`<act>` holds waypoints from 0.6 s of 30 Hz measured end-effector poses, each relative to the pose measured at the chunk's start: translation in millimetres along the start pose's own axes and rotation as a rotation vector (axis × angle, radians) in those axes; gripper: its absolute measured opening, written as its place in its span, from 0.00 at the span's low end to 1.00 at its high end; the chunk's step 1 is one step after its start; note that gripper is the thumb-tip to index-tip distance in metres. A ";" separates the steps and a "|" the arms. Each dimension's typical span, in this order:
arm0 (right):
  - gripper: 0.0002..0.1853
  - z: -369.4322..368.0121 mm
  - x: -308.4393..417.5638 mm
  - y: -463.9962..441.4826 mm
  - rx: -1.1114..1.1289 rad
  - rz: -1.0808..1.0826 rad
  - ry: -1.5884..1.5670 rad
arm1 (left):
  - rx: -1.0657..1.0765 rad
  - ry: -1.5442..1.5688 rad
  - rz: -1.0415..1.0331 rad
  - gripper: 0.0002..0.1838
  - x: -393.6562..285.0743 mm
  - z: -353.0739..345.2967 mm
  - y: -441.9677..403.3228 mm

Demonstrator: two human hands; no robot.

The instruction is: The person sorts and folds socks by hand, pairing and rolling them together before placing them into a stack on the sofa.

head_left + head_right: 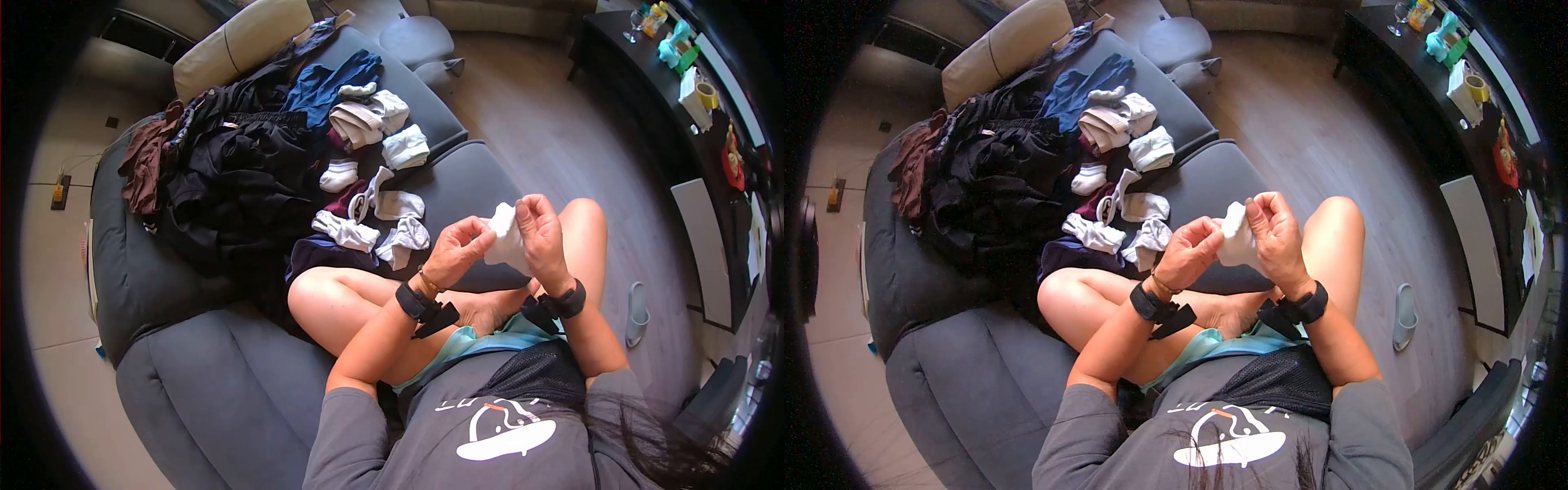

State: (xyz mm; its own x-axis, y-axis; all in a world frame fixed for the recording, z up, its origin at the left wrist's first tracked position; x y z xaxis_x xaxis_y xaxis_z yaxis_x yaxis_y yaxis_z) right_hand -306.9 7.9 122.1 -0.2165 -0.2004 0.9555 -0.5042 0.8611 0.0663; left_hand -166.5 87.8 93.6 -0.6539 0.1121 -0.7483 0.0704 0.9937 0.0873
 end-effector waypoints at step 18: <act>0.11 -7.0 16.7 0.8 0.098 -0.015 0.034 | -0.041 -0.240 -0.086 0.07 -12.9 -3.3 0.4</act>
Point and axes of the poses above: each hand's wrist, its own y-axis away from the middle knuckle, its own z-axis out of the back of the hand, x = y × z, the point moved 2 cm from there along -y, towards the middle knuckle, and after that the axes turned 1 degree about -z, right-handed, at the moved point
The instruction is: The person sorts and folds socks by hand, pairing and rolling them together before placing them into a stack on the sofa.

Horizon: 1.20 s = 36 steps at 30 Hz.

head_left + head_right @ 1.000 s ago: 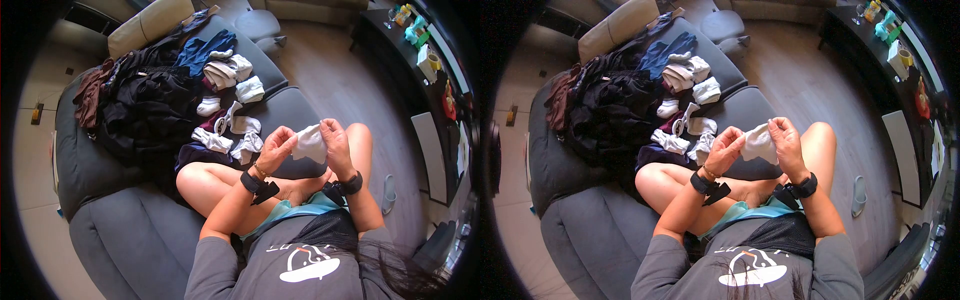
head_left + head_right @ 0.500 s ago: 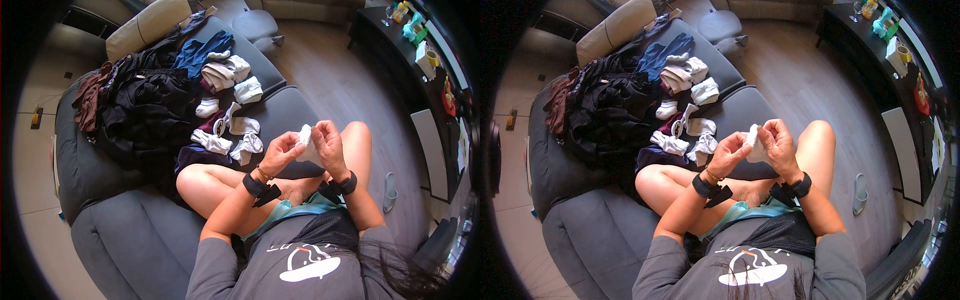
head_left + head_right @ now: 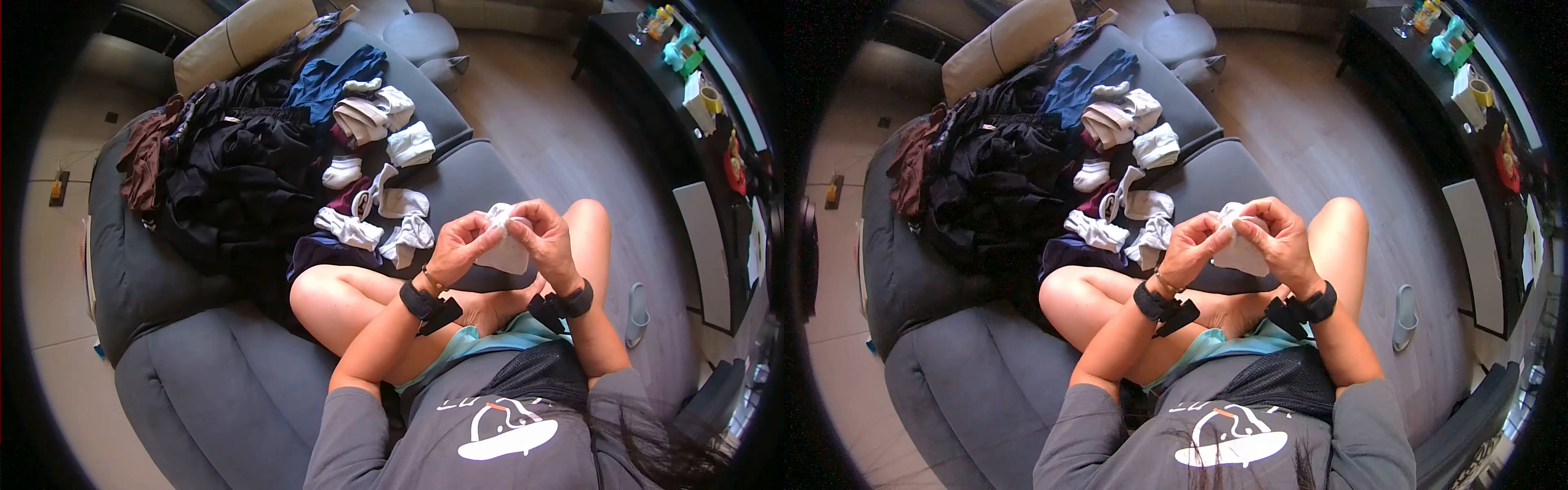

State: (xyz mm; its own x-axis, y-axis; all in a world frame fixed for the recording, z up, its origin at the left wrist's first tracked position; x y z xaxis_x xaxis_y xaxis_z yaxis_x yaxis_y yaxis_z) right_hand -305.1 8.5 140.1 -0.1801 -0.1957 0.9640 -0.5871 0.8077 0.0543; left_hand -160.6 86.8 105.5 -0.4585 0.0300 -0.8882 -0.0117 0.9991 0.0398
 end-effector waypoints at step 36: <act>0.09 17.6 -24.0 0.0 -0.040 -0.164 -0.316 | -0.174 0.031 -0.147 0.09 4.1 -0.6 -0.7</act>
Point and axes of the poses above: each hand's wrist, its own y-axis away from the middle knuckle, its own z-axis out of the back of the hand, x = y × z, the point moved 2 cm from there along -y, towards the middle knuckle, and after that the axes turned 1 degree about -z, right-handed, at the moved point
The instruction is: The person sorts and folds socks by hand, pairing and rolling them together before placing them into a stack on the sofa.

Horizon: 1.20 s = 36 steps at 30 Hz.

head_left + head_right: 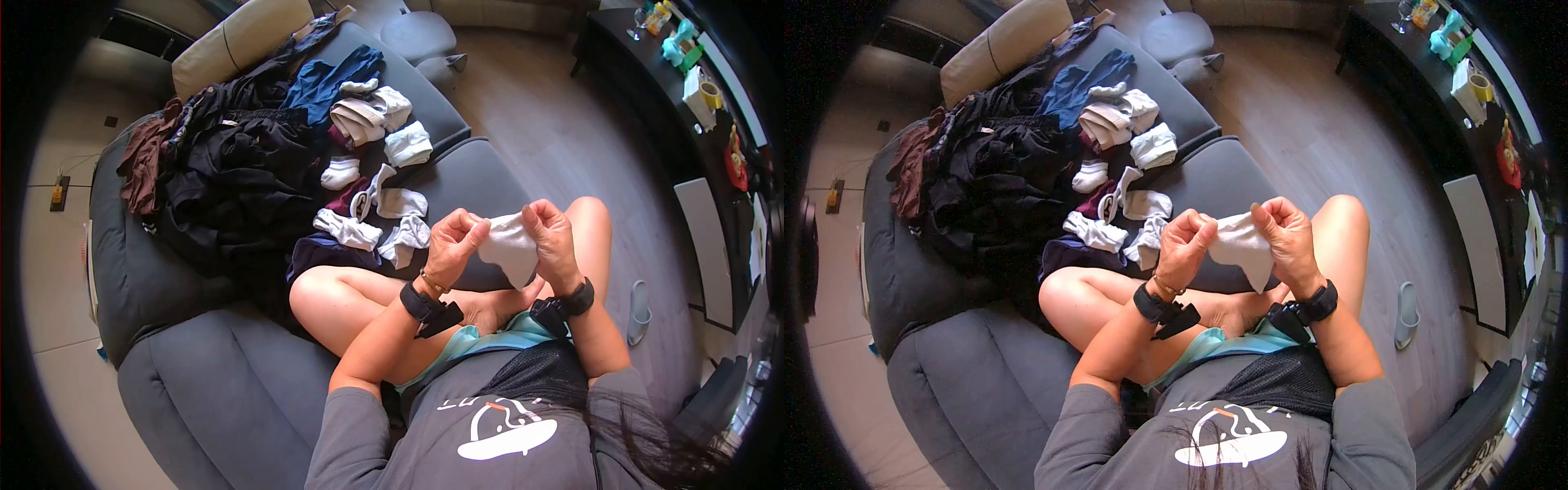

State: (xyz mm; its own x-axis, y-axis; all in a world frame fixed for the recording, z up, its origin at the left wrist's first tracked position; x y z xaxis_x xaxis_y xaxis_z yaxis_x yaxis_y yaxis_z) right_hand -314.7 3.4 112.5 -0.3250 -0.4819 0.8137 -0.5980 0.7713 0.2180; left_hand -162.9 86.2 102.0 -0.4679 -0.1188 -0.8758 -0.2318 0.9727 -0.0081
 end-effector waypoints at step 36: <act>0.10 44.8 -55.9 -30.3 -0.036 0.073 0.893 | 0.033 -1.407 -0.071 0.11 47.2 23.7 -9.5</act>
Point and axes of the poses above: each hand's wrist, its own y-axis away from the middle knuckle, its own z-axis out of the back of the hand, x = y × z, the point moved 2 cm from there along -y, towards the middle knuckle, and after that the axes turned 1 degree about -z, right-handed, at the moved point
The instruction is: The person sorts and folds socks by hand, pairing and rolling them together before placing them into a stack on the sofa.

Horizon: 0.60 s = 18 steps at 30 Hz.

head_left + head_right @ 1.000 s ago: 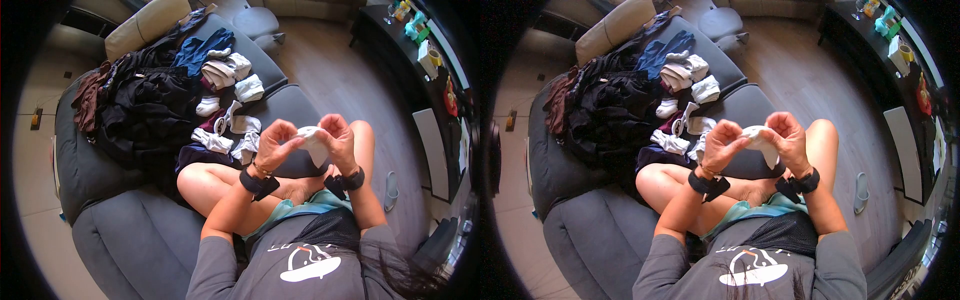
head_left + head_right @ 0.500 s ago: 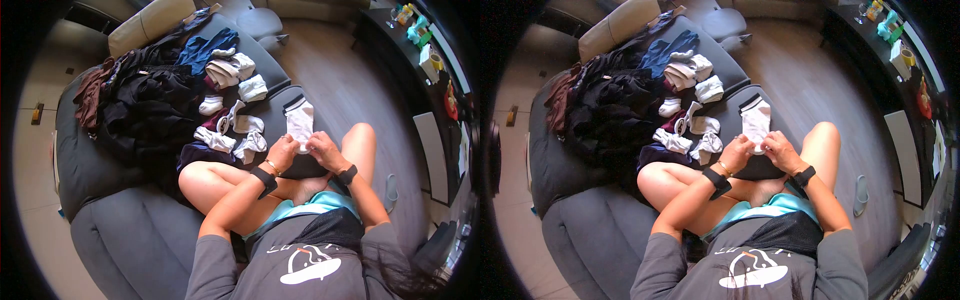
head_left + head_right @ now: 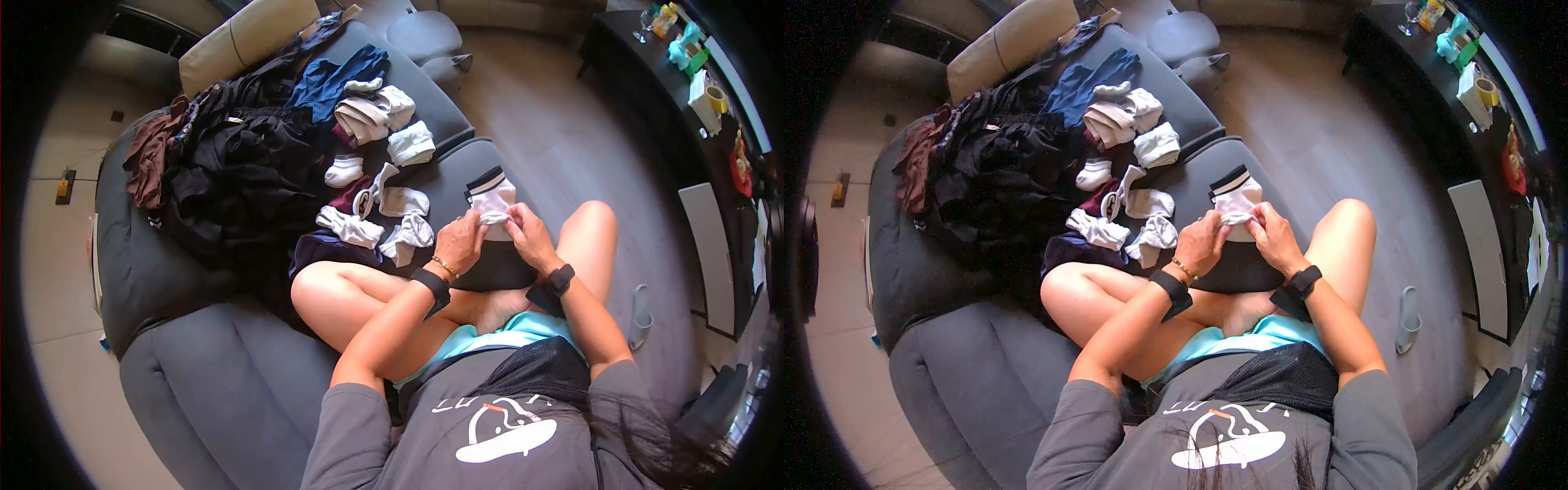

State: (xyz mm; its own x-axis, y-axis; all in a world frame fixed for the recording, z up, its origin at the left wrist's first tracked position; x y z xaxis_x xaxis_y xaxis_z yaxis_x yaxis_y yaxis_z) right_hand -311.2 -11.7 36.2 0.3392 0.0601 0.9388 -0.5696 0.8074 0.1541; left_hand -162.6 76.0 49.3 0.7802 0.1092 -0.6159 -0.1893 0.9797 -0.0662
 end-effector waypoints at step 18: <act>0.08 2.3 2.8 -7.0 -0.178 0.148 0.309 | 0.002 -0.390 -0.443 0.24 -29.8 -12.5 9.7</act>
State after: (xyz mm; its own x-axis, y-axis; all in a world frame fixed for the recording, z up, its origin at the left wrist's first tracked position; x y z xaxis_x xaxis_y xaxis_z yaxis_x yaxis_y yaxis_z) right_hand -308.0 -18.6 38.5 0.4882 0.3355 0.8057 -0.4993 0.8645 -0.0575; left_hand -195.1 80.2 57.2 0.9463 -0.2570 -0.1961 0.2054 0.9464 -0.2494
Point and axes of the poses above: each hand's wrist, its own y-axis away from the middle knuckle, its own z-axis out of the back of the hand, x = y × z, the point moved 2 cm from there along -y, towards the middle knuckle, and after that the axes turned 1 degree about -z, right-handed, at the moved point
